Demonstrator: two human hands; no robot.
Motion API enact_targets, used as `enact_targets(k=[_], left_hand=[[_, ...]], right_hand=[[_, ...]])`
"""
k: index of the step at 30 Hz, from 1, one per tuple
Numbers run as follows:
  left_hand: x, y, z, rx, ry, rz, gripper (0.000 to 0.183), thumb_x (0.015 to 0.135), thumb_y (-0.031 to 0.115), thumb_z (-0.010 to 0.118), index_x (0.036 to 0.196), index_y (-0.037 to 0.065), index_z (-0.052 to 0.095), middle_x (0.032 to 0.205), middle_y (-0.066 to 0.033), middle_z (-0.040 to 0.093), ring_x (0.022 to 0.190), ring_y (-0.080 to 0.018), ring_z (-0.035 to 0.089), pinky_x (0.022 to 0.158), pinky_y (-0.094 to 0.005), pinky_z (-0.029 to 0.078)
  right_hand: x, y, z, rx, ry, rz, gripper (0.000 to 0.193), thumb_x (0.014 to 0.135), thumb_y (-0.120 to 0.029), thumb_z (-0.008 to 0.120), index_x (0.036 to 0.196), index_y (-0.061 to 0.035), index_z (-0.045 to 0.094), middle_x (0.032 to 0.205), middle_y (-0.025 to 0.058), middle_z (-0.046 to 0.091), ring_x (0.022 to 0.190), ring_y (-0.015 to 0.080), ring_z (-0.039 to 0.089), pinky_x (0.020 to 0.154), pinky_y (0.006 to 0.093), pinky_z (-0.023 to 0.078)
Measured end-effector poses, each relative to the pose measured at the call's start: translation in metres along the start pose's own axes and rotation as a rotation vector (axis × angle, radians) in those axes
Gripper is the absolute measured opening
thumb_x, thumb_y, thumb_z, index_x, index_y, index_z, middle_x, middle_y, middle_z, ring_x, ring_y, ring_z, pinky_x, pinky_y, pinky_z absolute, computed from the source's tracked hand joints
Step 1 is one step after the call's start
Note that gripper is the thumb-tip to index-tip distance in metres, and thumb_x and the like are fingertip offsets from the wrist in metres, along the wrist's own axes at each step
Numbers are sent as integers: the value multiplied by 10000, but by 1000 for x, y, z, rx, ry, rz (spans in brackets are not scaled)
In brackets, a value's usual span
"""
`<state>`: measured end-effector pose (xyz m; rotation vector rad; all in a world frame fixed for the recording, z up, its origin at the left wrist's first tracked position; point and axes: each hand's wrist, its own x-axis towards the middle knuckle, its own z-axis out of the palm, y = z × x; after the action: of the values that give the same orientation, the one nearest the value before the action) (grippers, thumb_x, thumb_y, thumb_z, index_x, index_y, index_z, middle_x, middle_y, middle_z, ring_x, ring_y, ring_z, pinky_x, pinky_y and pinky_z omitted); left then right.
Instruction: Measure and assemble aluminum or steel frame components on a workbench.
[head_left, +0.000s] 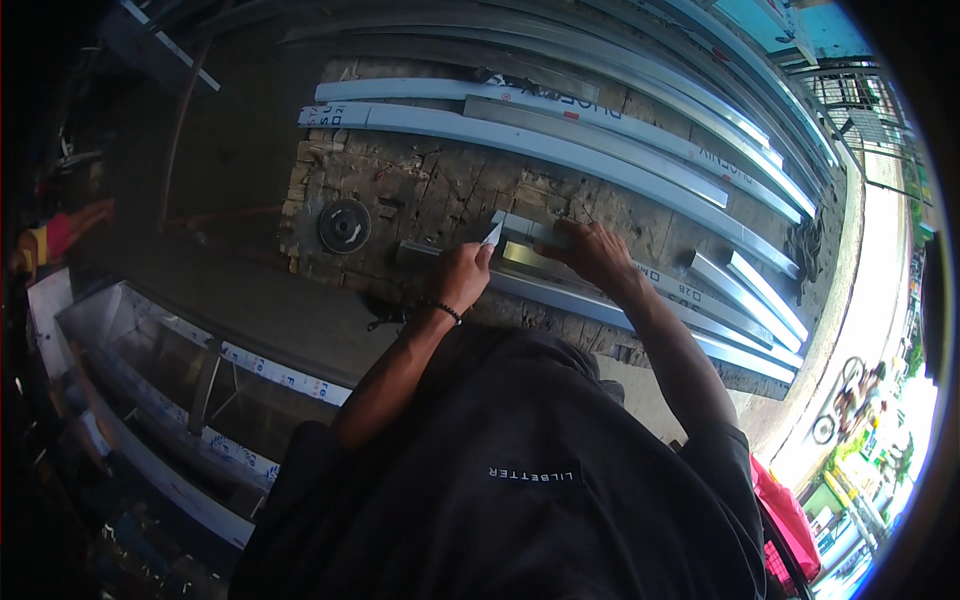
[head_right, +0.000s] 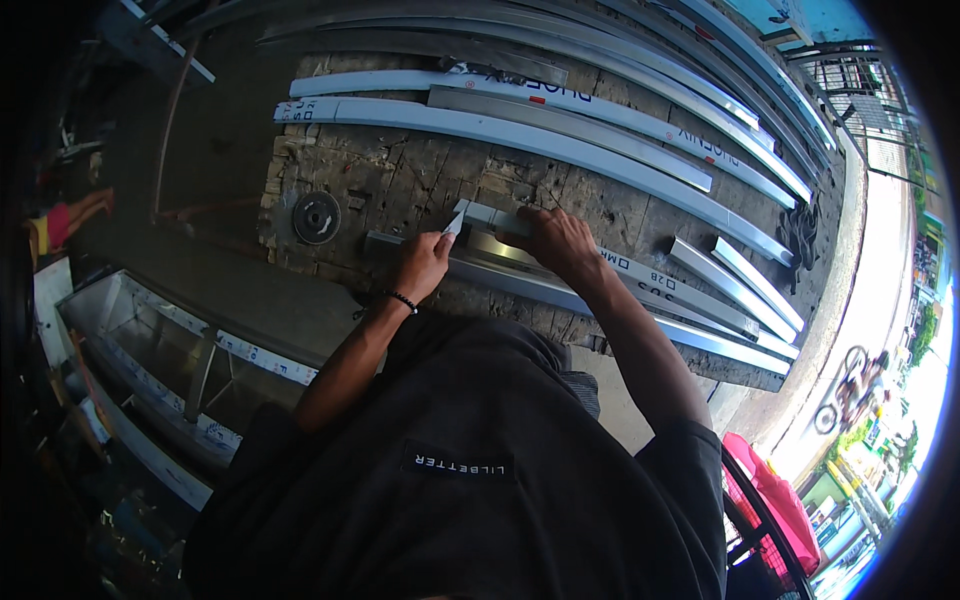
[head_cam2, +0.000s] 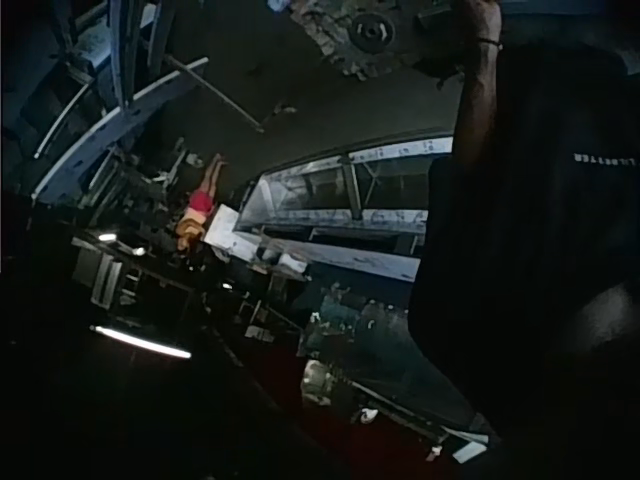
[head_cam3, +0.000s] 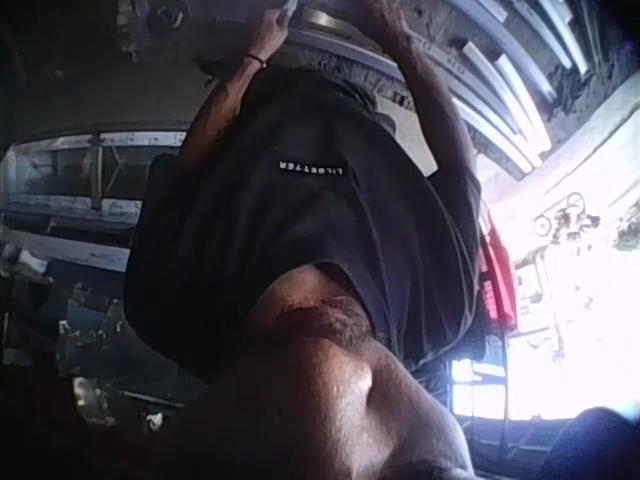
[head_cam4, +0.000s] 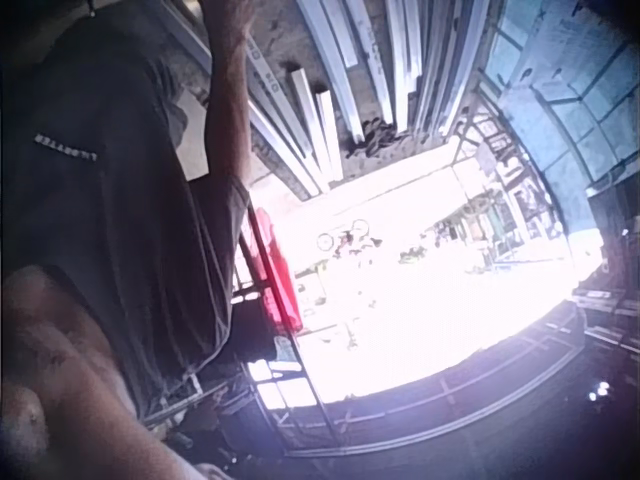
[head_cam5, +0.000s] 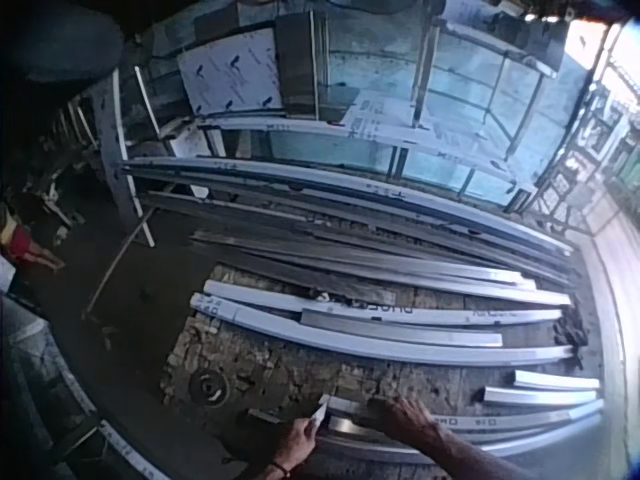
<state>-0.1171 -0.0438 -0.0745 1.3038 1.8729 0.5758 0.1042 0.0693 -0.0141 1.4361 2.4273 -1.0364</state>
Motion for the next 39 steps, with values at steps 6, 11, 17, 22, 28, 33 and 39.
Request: enact_targets(k=[6, 11, 17, 22, 28, 33, 39], left_hand=[[1, 12, -12, 68, -116, -25, 355, 1009, 317, 571, 894, -1, 676, 859, -263, 663, 859, -476, 642, 686, -528, 502], [-3, 5, -4, 39, -4, 53, 368, 1019, 310, 574, 852, -10, 644, 787, -254, 632, 780, -457, 638, 623, -487, 471], [-2, 14, -4, 44, -72, -43, 348, 1013, 313, 555, 931, 4, 692, 864, -265, 665, 869, -475, 641, 706, -530, 504], [0, 17, -11, 22, -94, -36, 380, 1017, 307, 572, 849, -24, 652, 770, -259, 628, 752, -456, 630, 635, -483, 465], [8, 16, -17, 10, -173, -85, 391, 1011, 306, 570, 845, -34, 668, 767, -263, 634, 746, -453, 636, 651, -481, 464], [15, 22, -22, 82, -300, -102, 394, 1006, 316, 571, 856, -30, 686, 737, -259, 635, 728, -437, 646, 662, -477, 466], [21, 18, -25, 63, -333, -129, 424, 1013, 328, 561, 852, -45, 684, 712, -240, 638, 693, -383, 663, 664, -464, 464]], right_hand=[[-1, -1, -6, 8, -36, 23, 460, 905, -540, 695, 1119, -133, 719, 857, 159, 741, 843, 369, 733, 733, 478, 558], [1, 2, -2, 34, -42, 37, 466, 897, -548, 700, 1121, -140, 718, 884, 156, 744, 874, 367, 730, 755, 484, 553], [2, -1, -6, 54, -80, 81, 467, 901, -543, 697, 1128, -135, 717, 893, 158, 745, 888, 366, 730, 758, 489, 550], [-1, 1, 0, 33, -23, 30, 470, 896, -538, 704, 1137, -134, 717, 884, 164, 743, 859, 366, 733, 737, 486, 553], [-2, 2, 2, -26, 17, -3, 471, 901, -536, 696, 1111, -114, 713, 867, 158, 742, 827, 361, 734, 704, 476, 562], [-4, 1, 6, -140, 52, -15, 461, 906, -528, 694, 1099, -109, 699, 851, 166, 739, 798, 361, 733, 672, 477, 562], [-6, 1, 11, -185, 71, -24, 453, 910, -529, 687, 1098, -117, 678, 817, 162, 735, 747, 353, 733, 629, 473, 561]])
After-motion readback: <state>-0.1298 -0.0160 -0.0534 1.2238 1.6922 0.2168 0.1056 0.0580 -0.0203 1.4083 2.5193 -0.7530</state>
